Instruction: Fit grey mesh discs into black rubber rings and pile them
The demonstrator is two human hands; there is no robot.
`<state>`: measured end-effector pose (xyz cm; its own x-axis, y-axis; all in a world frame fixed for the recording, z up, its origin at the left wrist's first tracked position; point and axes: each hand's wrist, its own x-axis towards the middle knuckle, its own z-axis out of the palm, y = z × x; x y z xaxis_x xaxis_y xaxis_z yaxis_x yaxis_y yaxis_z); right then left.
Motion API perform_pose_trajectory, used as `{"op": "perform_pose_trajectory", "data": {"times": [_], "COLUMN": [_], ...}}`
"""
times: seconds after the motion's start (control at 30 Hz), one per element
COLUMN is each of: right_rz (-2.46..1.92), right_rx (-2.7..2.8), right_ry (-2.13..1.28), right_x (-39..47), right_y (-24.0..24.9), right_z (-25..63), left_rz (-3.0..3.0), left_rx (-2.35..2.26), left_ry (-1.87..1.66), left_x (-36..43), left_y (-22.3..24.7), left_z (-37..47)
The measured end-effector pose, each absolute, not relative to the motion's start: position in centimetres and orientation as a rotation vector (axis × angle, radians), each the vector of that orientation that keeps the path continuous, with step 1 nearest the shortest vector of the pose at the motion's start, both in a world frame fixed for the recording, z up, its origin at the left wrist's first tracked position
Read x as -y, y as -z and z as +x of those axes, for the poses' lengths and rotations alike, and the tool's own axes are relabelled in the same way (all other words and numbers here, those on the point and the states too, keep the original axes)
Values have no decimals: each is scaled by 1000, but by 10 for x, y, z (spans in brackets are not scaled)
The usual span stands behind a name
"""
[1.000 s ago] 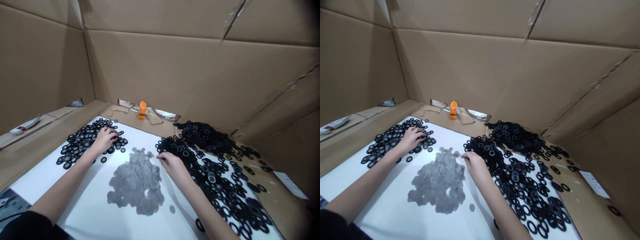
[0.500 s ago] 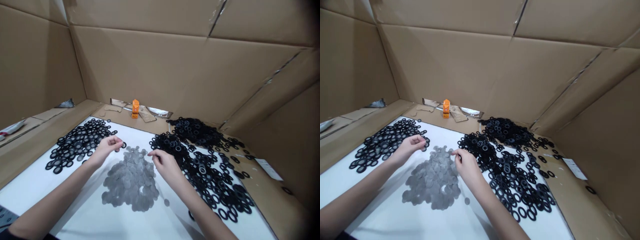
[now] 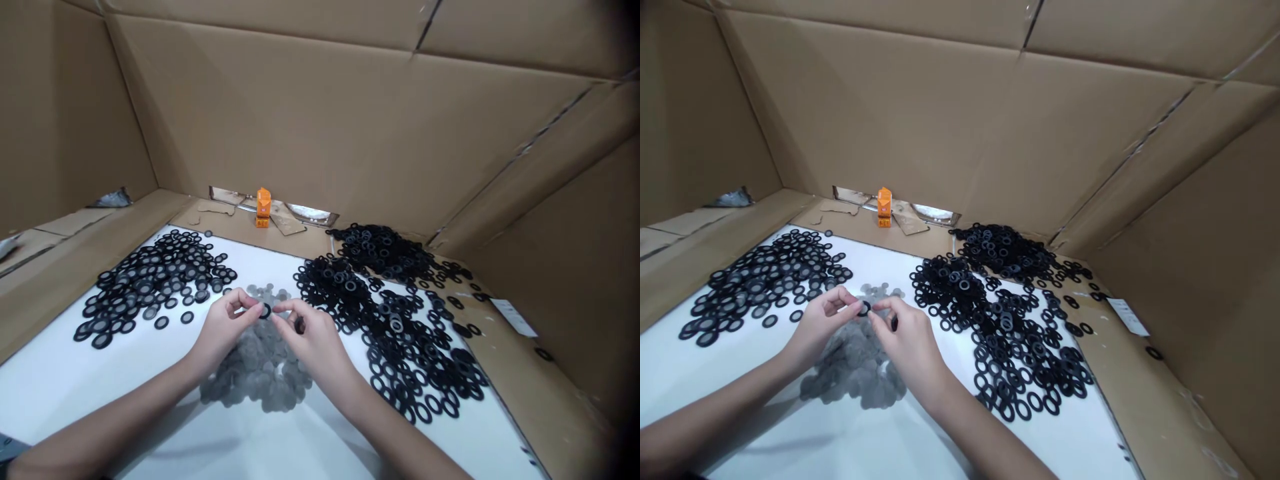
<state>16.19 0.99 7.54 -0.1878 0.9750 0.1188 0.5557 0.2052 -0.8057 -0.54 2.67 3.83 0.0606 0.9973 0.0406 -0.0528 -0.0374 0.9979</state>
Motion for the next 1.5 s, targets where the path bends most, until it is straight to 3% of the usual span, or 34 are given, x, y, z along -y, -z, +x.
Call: {"op": "perform_pose_trajectory", "data": {"times": [0.27, 0.73, 1.2, 1.5], "right_rz": [-1470, -1495, -1523, -1461], "right_rx": [1889, 2100, 2068, 2093], "right_ry": [-803, -434, -464, -669], "right_x": [-17, -11, -16, -18], "right_y": [-61, -52, -39, -56], "right_z": [160, 155, 153, 160], "left_rz": [1245, 1325, 1186, 728], "left_rx": [-1148, -1209, -1306, -1031], "left_ry": [-1256, -1227, -1235, -1185], "left_x": [-17, -9, -10, -27], "left_y": [-33, -30, -22, -18], "left_z": [4, 7, 9, -2]}}
